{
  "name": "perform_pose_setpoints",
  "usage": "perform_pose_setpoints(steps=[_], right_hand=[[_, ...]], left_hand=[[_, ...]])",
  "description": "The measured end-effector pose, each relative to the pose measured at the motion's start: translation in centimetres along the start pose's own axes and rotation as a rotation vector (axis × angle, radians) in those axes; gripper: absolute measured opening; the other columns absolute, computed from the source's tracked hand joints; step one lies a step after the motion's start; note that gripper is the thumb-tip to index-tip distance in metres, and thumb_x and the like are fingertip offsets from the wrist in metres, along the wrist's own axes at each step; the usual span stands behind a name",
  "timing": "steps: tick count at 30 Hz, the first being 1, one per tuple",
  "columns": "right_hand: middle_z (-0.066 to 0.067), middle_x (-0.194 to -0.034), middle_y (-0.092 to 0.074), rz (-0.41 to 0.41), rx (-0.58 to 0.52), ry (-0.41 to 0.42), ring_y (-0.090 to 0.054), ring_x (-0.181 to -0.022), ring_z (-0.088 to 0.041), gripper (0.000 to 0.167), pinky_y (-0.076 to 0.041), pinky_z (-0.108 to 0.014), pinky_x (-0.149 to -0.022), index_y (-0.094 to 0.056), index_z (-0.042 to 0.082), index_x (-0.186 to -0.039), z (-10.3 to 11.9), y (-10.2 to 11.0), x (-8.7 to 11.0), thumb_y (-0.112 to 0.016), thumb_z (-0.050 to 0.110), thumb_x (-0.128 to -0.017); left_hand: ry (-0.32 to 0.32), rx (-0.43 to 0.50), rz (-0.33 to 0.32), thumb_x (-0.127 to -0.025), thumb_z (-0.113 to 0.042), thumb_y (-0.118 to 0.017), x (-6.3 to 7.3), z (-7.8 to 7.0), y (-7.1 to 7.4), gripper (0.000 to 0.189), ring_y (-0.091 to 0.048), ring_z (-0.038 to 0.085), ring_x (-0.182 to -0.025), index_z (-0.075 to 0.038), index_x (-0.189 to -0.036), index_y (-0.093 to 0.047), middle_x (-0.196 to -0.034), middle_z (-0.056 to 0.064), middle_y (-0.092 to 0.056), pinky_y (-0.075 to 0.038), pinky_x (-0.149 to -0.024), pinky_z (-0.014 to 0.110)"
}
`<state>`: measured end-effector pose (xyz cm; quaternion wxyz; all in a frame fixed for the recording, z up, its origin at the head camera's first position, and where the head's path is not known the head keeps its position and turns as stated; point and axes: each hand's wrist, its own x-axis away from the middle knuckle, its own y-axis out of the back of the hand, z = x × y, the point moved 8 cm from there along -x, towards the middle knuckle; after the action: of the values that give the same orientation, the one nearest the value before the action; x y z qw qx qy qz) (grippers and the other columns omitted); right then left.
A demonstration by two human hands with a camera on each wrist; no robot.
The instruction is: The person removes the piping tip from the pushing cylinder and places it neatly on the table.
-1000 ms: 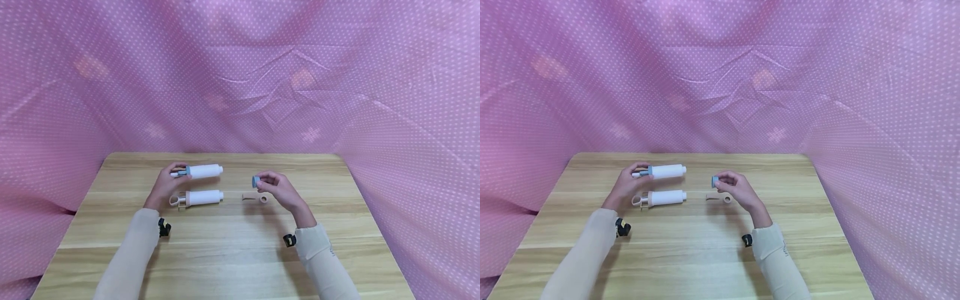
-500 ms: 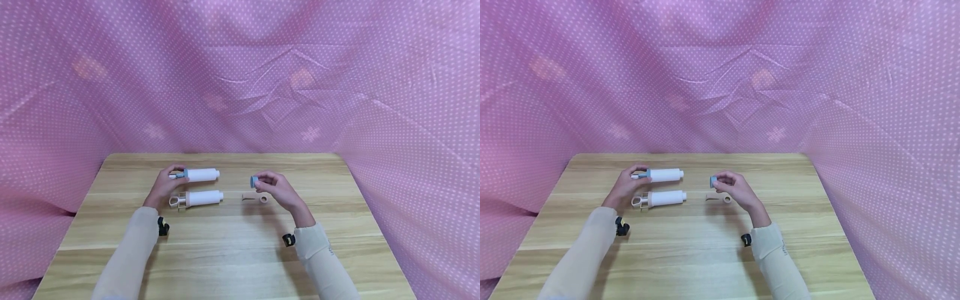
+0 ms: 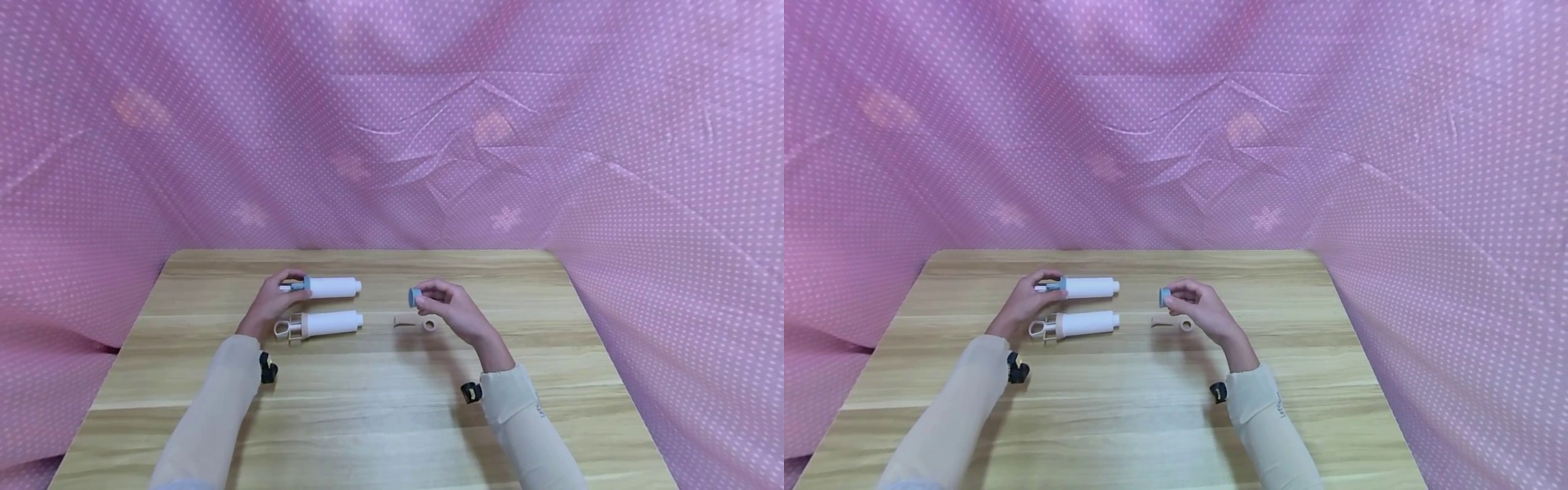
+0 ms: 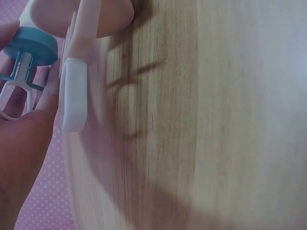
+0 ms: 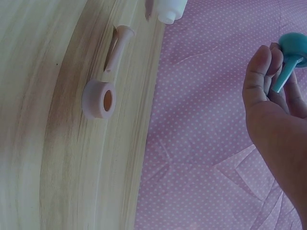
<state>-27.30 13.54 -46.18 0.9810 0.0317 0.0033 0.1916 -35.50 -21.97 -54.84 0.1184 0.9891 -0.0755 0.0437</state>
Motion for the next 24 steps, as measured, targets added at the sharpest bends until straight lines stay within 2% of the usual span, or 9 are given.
perform_pose_setpoints(steps=[5,9,12,16,20,24], right_hand=[[-0.012,-0.11,-0.064,-0.004,0.0,-0.002,-0.061,-0.104,-0.037,0.033,-0.057,-0.04,-0.091,-0.058,-0.008,-0.126,0.0,0.0,0.1,-0.065,0.01,-0.099],[-0.013,-0.11,-0.063,0.003,-0.009,0.0,-0.062,-0.1,-0.029,0.033,-0.054,-0.051,-0.095,-0.058,-0.008,-0.126,-0.1,0.0,0.1,-0.065,0.009,-0.099],[-0.014,-0.109,-0.063,0.008,-0.01,0.005,-0.062,-0.099,-0.027,0.033,-0.055,-0.049,-0.095,-0.058,-0.009,-0.126,-0.1,-0.1,0.1,-0.065,0.01,-0.1],[-0.013,-0.109,-0.063,0.008,-0.004,0.008,-0.062,-0.098,-0.025,0.034,-0.057,-0.039,-0.09,-0.058,-0.009,-0.127,-0.1,-0.1,0.1,-0.065,0.01,-0.1],[-0.012,-0.109,-0.063,0.01,-0.005,0.01,-0.062,-0.099,-0.027,0.033,-0.056,-0.045,-0.093,-0.058,-0.008,-0.126,-0.1,-0.1,0.0,-0.065,0.01,-0.1],[-0.012,-0.108,-0.063,0.014,-0.011,0.013,-0.061,-0.101,-0.03,0.033,-0.055,-0.048,-0.094,-0.058,-0.008,-0.126,-0.1,-0.1,0.1,-0.065,0.01,-0.1]], left_hand=[[-0.005,-0.018,0.002,-0.085,-0.014,-0.083,-0.1,-0.2,-0.3,0.059,-0.051,0.032,-0.118,-0.001,-0.136,-0.057,-0.137,0.02,-0.051,-0.044,-0.099,0.034],[0.02,-0.012,0.008,-0.085,-0.013,-0.082,-0.3,0.3,-0.4,0.058,-0.051,0.03,-0.117,-0.002,-0.136,-0.057,-0.135,0.019,-0.052,-0.046,-0.097,0.031],[0.031,-0.004,0.01,-0.086,-0.013,-0.081,-0.5,0.7,-0.4,0.058,-0.052,0.03,-0.118,-0.002,-0.137,-0.056,-0.134,0.018,-0.054,-0.048,-0.095,0.03],[0.045,0.011,0.012,-0.086,-0.012,-0.08,-0.6,1.0,-0.4,0.059,-0.051,0.031,-0.12,-0.002,-0.139,-0.055,-0.135,0.018,-0.054,-0.047,-0.1,0.035],[0.06,0.005,0.025,-0.088,-0.013,-0.078,-0.6,1.3,-0.5,0.06,-0.048,0.033,-0.124,-0.001,-0.141,-0.053,-0.138,0.018,-0.052,-0.041,-0.108,0.043],[0.043,-0.004,0.044,-0.091,-0.01,-0.075,-0.6,1.4,-0.6,0.058,-0.047,0.037,-0.128,0.003,-0.141,-0.051,-0.141,0.022,-0.051,-0.037,-0.112,0.047]])
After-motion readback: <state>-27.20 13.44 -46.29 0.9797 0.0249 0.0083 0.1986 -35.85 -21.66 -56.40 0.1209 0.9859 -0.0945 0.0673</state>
